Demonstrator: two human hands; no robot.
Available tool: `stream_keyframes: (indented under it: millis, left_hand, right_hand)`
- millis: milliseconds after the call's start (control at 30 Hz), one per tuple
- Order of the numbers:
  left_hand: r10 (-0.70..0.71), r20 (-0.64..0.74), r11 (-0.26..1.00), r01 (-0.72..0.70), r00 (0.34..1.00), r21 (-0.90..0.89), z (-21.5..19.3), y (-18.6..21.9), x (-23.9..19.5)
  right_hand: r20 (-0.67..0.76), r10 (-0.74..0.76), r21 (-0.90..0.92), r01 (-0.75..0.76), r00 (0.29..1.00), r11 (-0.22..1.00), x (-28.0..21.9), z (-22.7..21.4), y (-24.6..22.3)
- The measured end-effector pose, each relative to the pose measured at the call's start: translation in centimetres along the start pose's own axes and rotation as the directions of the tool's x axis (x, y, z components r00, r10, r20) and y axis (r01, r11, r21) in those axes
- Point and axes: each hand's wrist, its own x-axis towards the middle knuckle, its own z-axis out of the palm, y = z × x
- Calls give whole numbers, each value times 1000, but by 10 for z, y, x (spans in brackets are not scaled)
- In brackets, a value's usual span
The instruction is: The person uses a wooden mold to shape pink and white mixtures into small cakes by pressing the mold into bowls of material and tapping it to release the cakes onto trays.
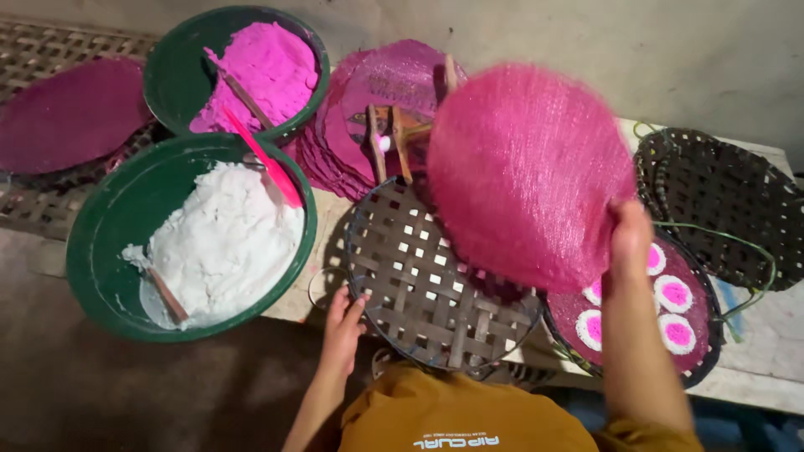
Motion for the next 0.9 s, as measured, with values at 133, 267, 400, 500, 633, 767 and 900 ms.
stream_keyframes:
  millis: [133, 267, 400, 500, 633, 767, 900]
  left_hand:
    - [-8, -52, 1000, 7, 999, -2, 1, -4, 2]
    - [32, -39, 999, -32, 999, 3, 0, -7, 0]
    - [1, -44, 1000, -2, 999, -17, 0, -4, 1]
    - [-55, -68, 998, 57, 996, 23, 2, 3, 0]
    - [-187, -119, 980, 176, 975, -97, 11, 13, -3]
    - [94, 98, 983, -108, 991, 146, 24, 27, 24]
    - [95, 108, 980, -112, 990, 163, 24, 24, 38]
  right_hand:
    - [83, 130, -239, -107, 988, 965, -20, -30, 81]
    - [110, 259, -198, -234, 960, 952, -51, -41, 122]
    - [315, 188, -261, -106, 930, 960, -88, -41, 137]
    - [400, 233, -186, -170, 887, 968, -112, -39, 139]
    - [343, 528, -177, -499, 777, 848, -147, -38, 134]
    - [366, 566, -392, -429, 738, 813, -155, -24, 111]
    - [186, 301, -579, -143, 935, 803, -140, -16, 70]
